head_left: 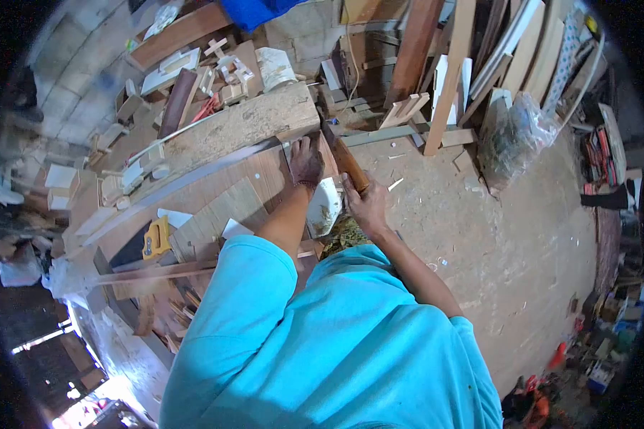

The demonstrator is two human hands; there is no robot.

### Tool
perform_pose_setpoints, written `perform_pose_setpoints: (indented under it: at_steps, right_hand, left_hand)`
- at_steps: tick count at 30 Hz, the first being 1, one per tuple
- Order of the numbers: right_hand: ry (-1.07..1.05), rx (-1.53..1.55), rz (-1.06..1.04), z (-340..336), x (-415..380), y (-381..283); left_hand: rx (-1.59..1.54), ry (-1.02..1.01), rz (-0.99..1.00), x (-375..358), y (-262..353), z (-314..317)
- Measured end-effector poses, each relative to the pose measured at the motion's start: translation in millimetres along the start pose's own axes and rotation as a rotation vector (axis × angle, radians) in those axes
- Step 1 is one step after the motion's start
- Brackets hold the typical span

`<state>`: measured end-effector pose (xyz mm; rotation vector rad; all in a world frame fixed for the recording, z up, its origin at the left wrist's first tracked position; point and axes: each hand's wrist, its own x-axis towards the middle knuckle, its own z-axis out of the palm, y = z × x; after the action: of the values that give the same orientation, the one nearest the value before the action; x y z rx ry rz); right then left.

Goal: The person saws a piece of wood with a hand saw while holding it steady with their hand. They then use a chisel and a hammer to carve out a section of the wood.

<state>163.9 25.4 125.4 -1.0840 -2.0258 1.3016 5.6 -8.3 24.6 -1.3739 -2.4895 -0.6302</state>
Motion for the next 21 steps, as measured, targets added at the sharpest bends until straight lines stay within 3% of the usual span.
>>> perform_pose_setpoints:
  at_steps: [3,8,12,14,15,17,21]
  right_hand:
    - [0.024,-0.030,-0.102,3,0,17]
    - [0.023,-0.009,-0.048,2,4,16]
    - [0.076,0.027,-0.062,5,11,17]
    - [0.055,0.017,-0.042,0,14,12]
    - [0.034,0.008,-0.018,-2,10,11]
    - [-0.026,0.019,0.029,-4,1,11]
    - [-0.117,-0.023,0.099,-11,12,14]
  left_hand:
    - [0.113,-0.025,-0.003,-3,-4,12]
    - [0.152,-0.128,-0.051,-4,-10,16]
    - [0.202,-0.018,0.008,-11,-35,52]
    - [-0.626,0.179,-0.091,-23,-65,105]
    - [-0.628,0.154,-0.125,-22,-54,85]
    - [0.216,-0.258,-0.067,-7,-15,18]
    - [0.061,-0.099,-0.030,-8,-21,31]
